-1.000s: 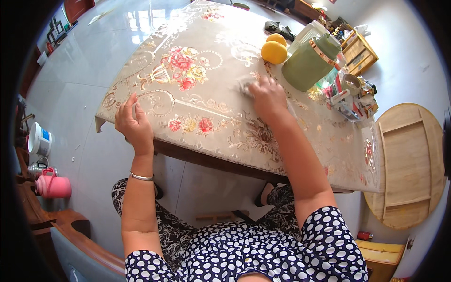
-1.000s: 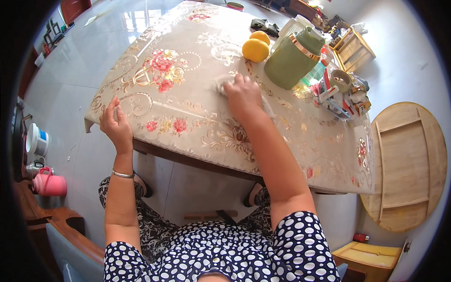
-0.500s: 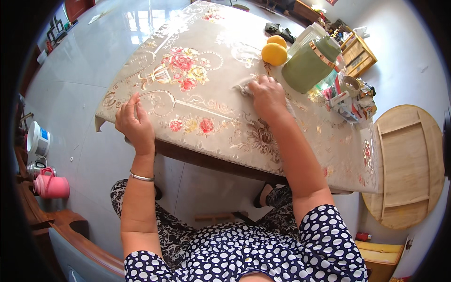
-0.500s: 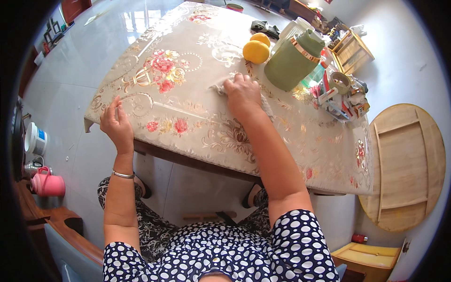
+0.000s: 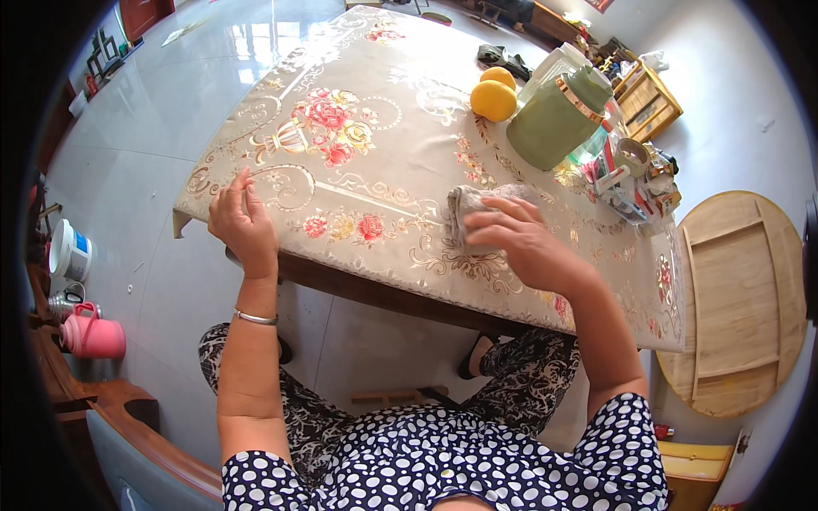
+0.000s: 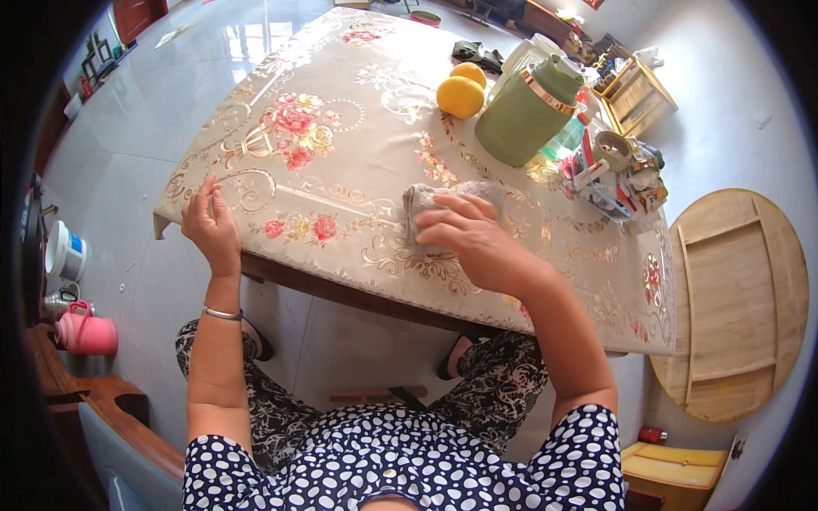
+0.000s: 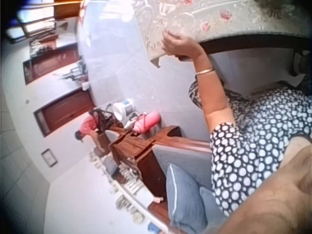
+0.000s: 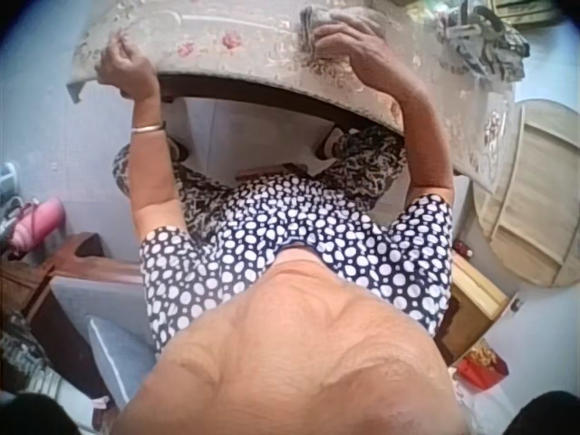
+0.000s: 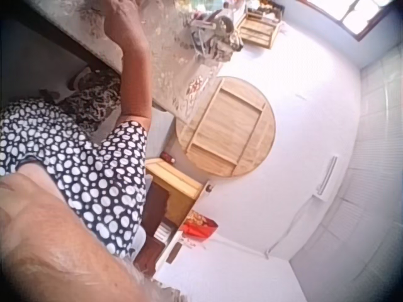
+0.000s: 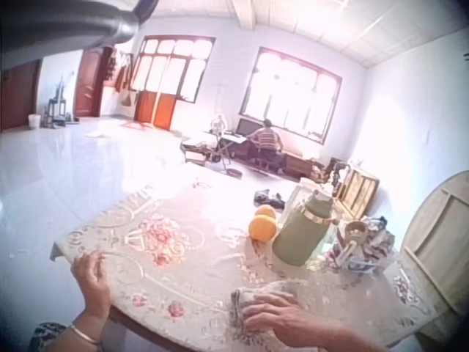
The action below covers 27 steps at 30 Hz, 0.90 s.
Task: The person wipes a floral-patterned tablecloth with a grey cloth. They briefly fold a pink cloth and place it on the table before resuming wiping the surface with the grey cloth. The person moves around the table to clean different sections.
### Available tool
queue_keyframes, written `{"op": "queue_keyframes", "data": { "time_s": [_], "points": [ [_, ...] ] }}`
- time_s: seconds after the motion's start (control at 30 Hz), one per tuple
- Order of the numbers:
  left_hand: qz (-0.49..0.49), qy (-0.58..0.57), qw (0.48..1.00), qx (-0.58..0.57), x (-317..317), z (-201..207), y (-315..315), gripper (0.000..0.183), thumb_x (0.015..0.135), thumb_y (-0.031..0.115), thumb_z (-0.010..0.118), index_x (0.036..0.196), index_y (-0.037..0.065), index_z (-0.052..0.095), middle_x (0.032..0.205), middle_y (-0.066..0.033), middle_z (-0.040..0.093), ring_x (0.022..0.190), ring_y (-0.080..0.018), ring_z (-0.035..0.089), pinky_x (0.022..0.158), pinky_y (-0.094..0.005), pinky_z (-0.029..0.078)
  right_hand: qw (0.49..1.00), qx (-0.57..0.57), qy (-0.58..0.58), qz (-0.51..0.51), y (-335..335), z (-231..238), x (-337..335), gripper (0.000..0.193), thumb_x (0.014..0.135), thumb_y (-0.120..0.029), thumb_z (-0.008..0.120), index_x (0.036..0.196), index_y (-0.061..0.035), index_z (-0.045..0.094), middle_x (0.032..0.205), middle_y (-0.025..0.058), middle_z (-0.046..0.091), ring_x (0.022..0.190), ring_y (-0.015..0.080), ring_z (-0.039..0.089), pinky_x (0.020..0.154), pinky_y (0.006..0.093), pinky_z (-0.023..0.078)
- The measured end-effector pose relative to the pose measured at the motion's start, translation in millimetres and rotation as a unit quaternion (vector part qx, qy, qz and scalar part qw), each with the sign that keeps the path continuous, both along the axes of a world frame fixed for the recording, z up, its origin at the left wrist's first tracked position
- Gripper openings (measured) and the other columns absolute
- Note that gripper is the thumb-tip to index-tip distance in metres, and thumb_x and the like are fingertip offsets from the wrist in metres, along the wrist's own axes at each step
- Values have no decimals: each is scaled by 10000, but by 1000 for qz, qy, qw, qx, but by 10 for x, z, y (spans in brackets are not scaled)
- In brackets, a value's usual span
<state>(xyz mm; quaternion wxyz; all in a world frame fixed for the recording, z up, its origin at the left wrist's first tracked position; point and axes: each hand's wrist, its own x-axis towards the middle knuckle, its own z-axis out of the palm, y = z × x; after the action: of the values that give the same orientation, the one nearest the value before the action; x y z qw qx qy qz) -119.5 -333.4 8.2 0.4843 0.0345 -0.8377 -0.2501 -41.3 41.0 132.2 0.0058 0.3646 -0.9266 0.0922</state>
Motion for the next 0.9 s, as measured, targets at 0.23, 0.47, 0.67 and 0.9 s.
{"op": "queue_keyframes", "data": {
  "time_s": [0.23,0.47,0.67,0.9],
  "points": [
    [-17,8,1000,22,-39,-67,-50,251,875,75,568,1104,117,662,903,2,665,911,-222,583,824,-372,439,899,45,59,-432,46,-130,98,511,913,-514,525,1148,-66,599,868,131,690,774,320,669,695,401,530],
    [7,3,1000,2,5,28,19,238,872,41,570,1081,85,673,889,-47,695,837,-213,601,801,-362,473,925,54,-20,-375,-376,-213,-732,681,842,-615,560,1246,-67,528,1185,172,579,1175,293,508,955,427,437],
    [23,15,999,-24,-18,33,30,224,873,71,583,1074,95,679,897,-41,690,829,-227,596,781,-371,469,953,-7,115,-280,-378,-544,-829,411,825,-262,668,1164,-55,566,1181,150,562,1148,305,508,956,417,430],
    [17,-3,1000,4,-5,-17,-25,215,878,101,593,1072,133,681,903,-20,679,855,-223,586,804,-375,438,981,-18,141,-134,-378,-407,330,251,765,-73,612,1013,-53,579,1002,128,592,951,304,573,805,399,480]
  ]
}}
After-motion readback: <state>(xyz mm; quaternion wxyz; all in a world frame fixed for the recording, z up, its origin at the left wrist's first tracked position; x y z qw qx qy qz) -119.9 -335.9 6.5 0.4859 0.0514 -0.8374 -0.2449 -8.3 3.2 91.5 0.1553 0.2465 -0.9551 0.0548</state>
